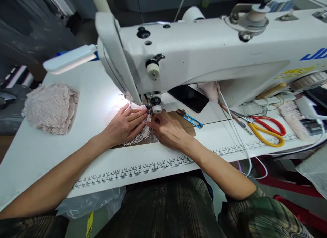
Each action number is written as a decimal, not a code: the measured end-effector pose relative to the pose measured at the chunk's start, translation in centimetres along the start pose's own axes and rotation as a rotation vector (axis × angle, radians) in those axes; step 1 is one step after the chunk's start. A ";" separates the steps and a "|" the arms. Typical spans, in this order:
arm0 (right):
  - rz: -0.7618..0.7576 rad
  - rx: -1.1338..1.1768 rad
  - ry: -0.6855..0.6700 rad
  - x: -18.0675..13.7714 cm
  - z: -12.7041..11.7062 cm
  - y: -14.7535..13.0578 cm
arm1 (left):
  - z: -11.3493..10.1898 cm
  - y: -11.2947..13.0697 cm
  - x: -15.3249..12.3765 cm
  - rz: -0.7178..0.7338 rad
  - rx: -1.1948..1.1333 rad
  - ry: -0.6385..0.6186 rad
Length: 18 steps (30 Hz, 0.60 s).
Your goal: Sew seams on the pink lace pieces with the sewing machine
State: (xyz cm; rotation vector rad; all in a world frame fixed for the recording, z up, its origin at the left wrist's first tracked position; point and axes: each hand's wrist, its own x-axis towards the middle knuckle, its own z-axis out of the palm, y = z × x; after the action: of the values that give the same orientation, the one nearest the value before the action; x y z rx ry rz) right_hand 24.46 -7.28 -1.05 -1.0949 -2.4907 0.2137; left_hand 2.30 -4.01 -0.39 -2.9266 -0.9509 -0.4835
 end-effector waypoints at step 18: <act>0.023 -0.060 -0.042 0.2 -0.1 -0.4 | -0.5 -0.2 0.3 0.012 0.015 -0.048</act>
State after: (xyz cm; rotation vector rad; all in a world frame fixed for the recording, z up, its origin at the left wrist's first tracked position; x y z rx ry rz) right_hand 24.12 -7.41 -0.78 -1.1546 -2.5379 0.1716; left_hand 2.28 -3.70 0.16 -2.9416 -0.9377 -0.4049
